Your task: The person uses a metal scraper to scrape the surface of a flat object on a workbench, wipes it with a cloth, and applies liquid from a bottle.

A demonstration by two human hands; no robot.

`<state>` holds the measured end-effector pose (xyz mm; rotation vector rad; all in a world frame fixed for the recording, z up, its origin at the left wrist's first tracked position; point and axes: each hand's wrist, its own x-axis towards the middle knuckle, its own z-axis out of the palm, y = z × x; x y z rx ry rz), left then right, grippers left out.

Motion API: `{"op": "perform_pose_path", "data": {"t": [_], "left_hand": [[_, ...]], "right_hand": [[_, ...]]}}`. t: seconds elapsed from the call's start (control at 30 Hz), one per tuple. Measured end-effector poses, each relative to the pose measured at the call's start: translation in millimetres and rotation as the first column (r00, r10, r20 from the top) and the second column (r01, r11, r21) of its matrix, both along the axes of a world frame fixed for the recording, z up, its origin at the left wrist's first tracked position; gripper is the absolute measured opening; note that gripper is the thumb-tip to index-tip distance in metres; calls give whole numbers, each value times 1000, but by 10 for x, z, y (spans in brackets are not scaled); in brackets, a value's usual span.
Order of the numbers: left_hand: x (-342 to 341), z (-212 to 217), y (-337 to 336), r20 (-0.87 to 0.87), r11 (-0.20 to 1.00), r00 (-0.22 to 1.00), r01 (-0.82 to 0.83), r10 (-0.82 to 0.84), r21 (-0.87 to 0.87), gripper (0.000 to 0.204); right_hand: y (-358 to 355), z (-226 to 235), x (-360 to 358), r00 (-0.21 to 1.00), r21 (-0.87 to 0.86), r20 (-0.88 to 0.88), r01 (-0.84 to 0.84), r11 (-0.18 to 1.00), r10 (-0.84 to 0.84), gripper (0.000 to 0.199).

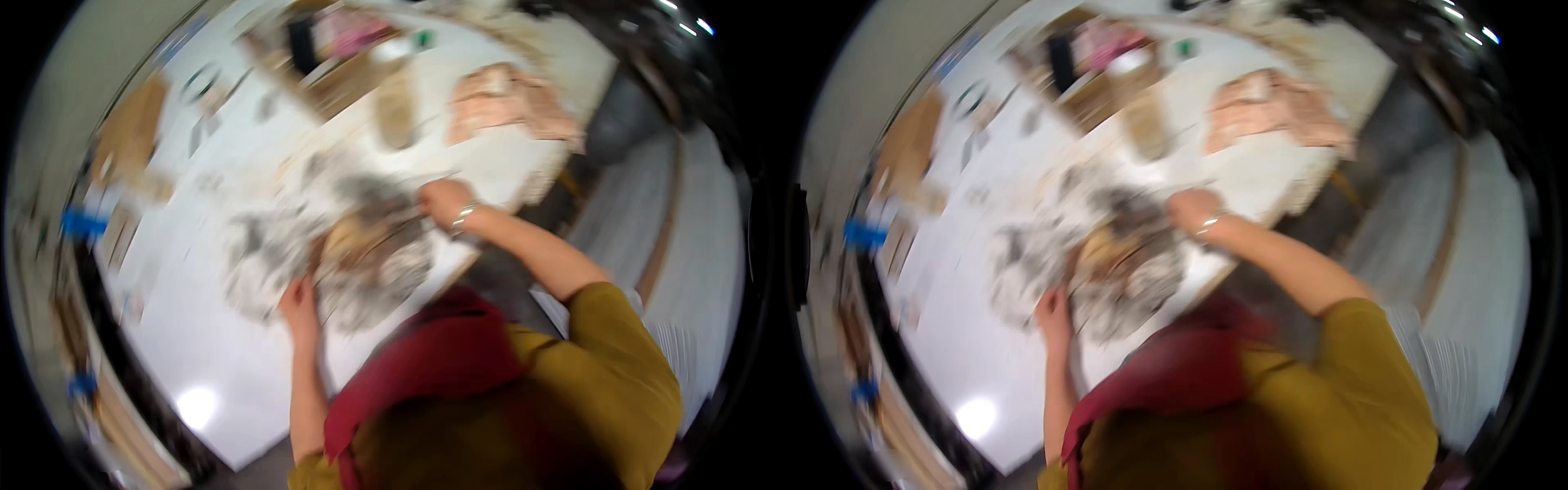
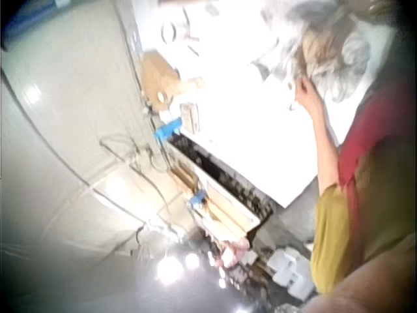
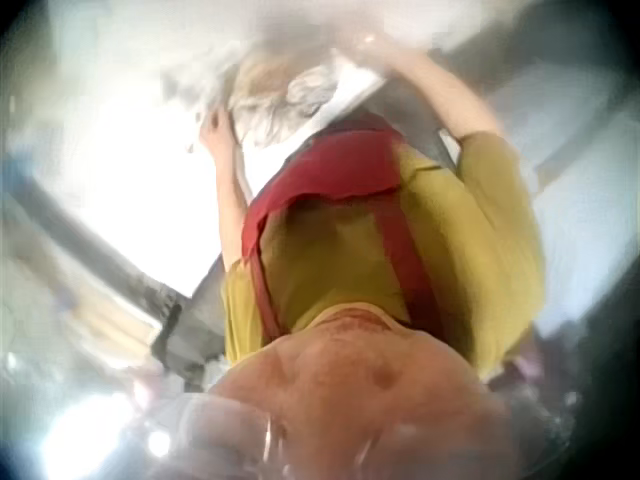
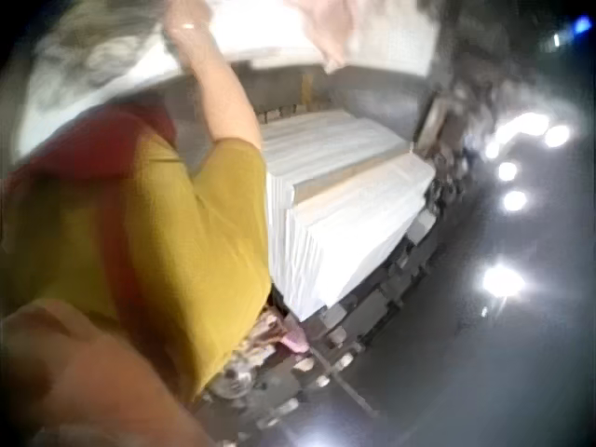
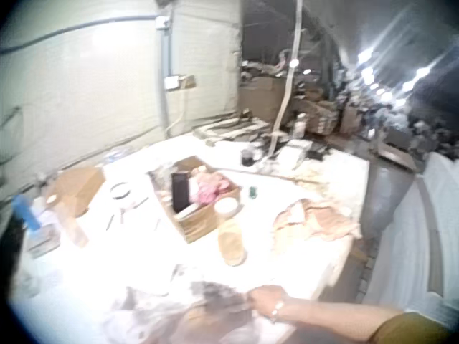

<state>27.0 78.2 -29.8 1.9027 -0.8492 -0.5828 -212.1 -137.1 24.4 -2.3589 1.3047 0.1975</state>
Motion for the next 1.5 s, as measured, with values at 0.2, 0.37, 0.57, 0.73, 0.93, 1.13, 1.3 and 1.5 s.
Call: {"op": "perform_pose_path", "data": {"t": [0.2, 0.37, 0.57, 0.73, 0.93, 1.13, 1.3, 1.5], "left_hand": [[286, -269, 181, 44, 997, 999, -24, 27, -68, 29], [157, 468, 223, -3, 960, 999, -42, 44, 278, 41], [118, 473, 301, 15, 960, 998, -70, 69, 272, 40], [200, 268, 257, -12, 965, 999, -25, 29, 262, 41], [484, -241, 297, -11, 999, 999, -33, 34, 17, 28], [383, -180, 205, -53, 995, 997, -44, 49, 89, 23], [358, 7, 306, -140, 990, 989, -32, 52, 138, 27], [321, 90, 319, -226, 986, 967, -83, 114, 142, 29]], "right_hand": [[-255, -172, 236, 895, 138, 429, -194, 971, 118, 17], [-151, -199, 191, 989, 98, 107, -113, 989, 102, 18], [-138, 238, -90, 949, -185, 217, -188, 965, 227, 16], [4, -71, 285, 797, -698, 120, -356, 622, 591, 7], [-7, -101, 44, 598, -711, 13, -558, 428, 801, 7], [-2, 192, -263, 860, -345, 404, -172, 923, 312, 8], [-14, -23, 40, 755, 598, 489, 74, 798, -436, 9], [-121, -283, -120, 950, 395, 308, -84, 915, -46, 10]]}}
